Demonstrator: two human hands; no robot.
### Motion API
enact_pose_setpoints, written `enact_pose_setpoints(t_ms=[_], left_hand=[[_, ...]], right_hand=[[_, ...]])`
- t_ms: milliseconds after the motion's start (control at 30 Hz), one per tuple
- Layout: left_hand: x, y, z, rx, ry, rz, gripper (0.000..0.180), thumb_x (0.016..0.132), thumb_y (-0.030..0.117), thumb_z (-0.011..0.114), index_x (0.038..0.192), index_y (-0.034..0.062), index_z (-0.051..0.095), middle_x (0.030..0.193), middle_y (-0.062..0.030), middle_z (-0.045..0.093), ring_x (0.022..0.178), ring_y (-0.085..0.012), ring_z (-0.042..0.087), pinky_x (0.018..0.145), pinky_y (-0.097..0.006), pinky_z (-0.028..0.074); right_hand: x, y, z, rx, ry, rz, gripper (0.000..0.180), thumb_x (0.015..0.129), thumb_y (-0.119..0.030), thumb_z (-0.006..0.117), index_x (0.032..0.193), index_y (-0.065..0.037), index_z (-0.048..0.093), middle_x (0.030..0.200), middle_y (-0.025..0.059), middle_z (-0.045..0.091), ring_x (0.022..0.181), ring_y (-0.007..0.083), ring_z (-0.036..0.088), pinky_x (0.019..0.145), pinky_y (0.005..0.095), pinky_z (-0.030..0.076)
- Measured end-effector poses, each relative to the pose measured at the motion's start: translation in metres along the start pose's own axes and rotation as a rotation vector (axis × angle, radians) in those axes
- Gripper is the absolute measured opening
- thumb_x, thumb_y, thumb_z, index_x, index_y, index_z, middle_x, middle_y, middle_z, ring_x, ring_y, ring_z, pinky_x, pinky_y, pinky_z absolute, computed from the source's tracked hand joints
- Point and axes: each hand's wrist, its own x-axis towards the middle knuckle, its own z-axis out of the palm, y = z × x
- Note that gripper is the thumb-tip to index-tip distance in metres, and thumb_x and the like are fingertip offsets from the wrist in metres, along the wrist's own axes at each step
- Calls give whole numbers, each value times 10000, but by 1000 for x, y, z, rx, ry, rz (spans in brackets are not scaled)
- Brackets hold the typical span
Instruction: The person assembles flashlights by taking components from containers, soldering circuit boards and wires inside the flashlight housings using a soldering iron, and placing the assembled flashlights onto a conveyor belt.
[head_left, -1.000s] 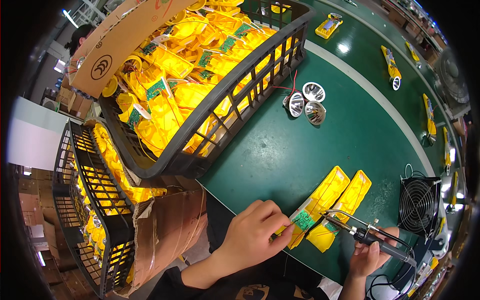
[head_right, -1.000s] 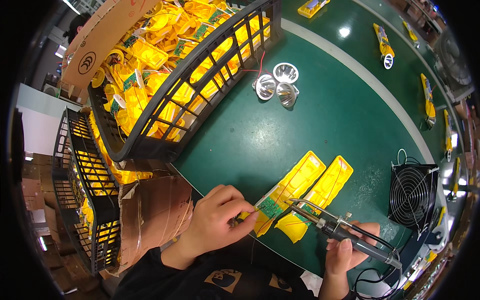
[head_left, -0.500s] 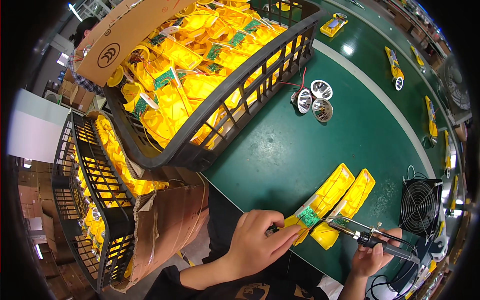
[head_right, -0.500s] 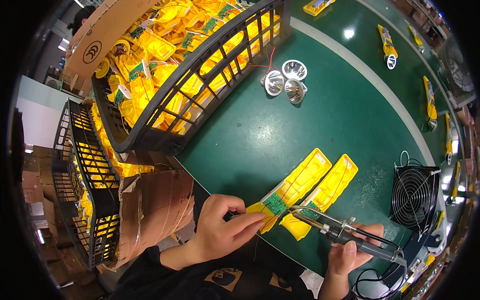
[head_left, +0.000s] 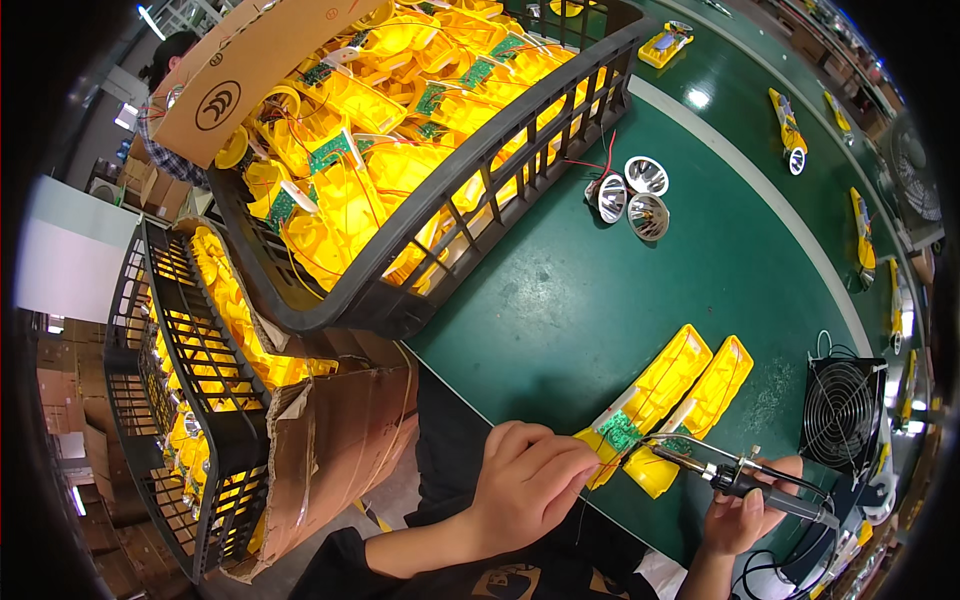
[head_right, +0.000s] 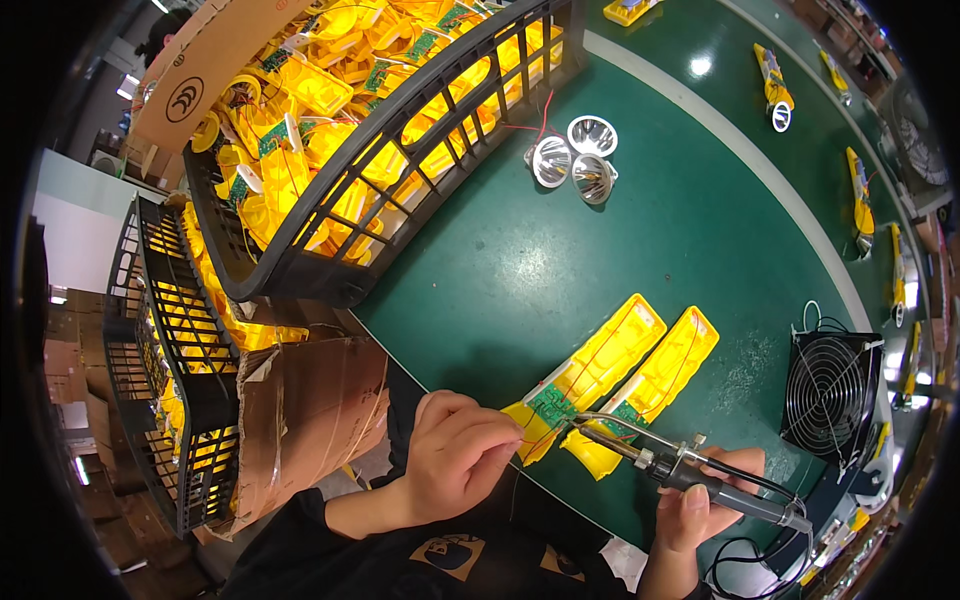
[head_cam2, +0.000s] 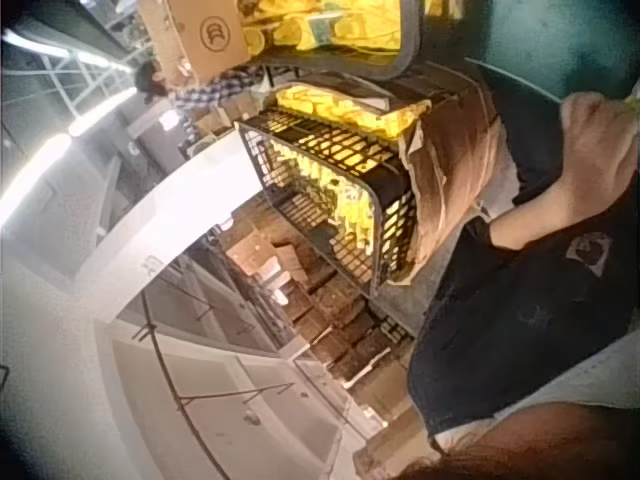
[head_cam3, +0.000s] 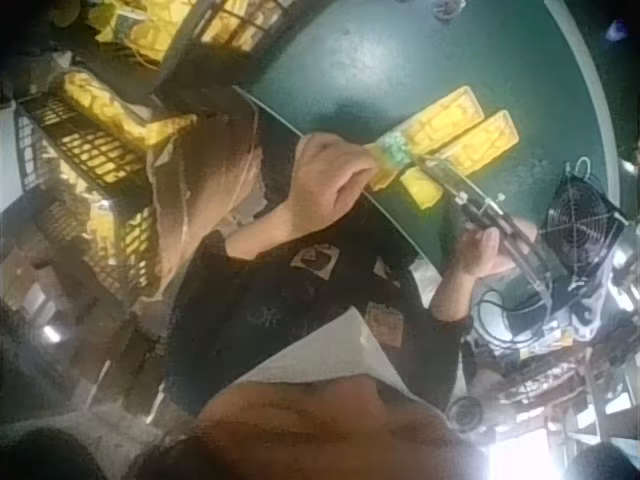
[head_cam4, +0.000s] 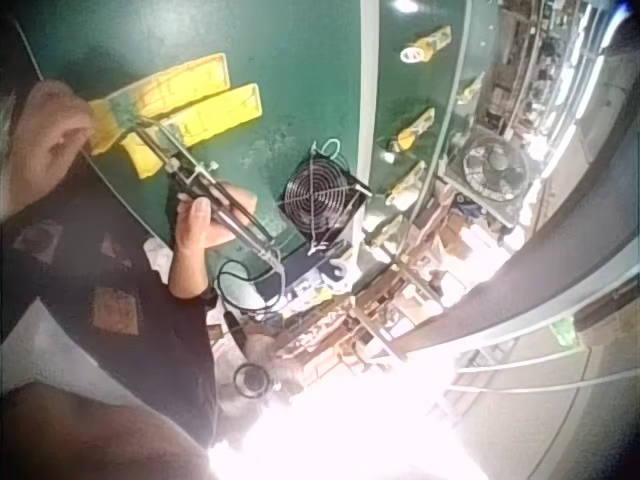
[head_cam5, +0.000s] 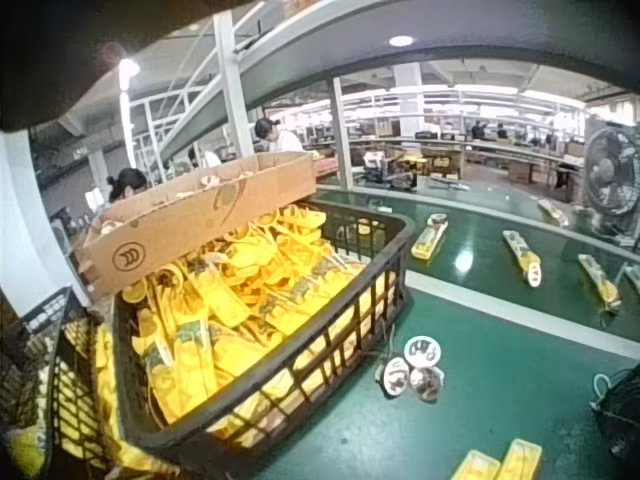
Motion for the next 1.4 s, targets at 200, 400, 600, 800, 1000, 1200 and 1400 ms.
enact_pose_setpoints(t_ms=[200,400,600,800,1000,1200,1400], left_hand=[[2,1,2,47,63,9,164,617,64,676,752,105,591,733,3,548,659,-195,457,648,-311,348],[3,2,8,70,146,-11,151,571,88,707,682,116,608,811,-30,504,715,-194,456,673,-340,369],[3,2,9,132,169,-7,156,560,114,713,683,129,618,843,-39,508,780,-206,462,700,-388,375],[3,1,10,141,201,-2,141,559,115,712,661,135,618,850,-37,512,785,-204,462,697,-393,371],[3,1,9,140,195,-8,147,548,109,710,657,135,615,849,-36,517,769,-205,466,692,-388,371],[4,2,8,145,196,-5,154,542,100,708,652,132,605,850,-38,518,768,-206,465,684,-383,372],[3,1,9,136,213,-5,158,538,86,708,650,126,603,845,-39,517,771,-206,461,677,-364,375]], right_hand=[[3,-4,8,-7,-9,7,319,745,-114,563,922,-17,315,809,85,444,539,78,444,425,160,418],[6,-9,16,-90,29,23,336,722,-163,591,875,-6,335,774,70,421,534,80,436,411,156,390],[6,-14,27,-255,88,63,369,681,-266,615,797,-25,361,658,51,409,449,80,388,362,170,309],[8,-15,31,-270,81,102,375,679,-288,612,797,-28,370,576,46,395,403,82,369,355,177,310],[8,-16,30,-298,68,119,380,683,-299,611,797,-25,373,579,50,404,403,82,378,356,173,309],[8,-17,31,-304,64,114,379,685,-297,612,797,-25,374,580,52,407,399,80,373,364,170,313],[8,-16,30,-312,44,137,379,689,-293,612,806,-25,371,580,53,408,403,78,373,373,174,325]])
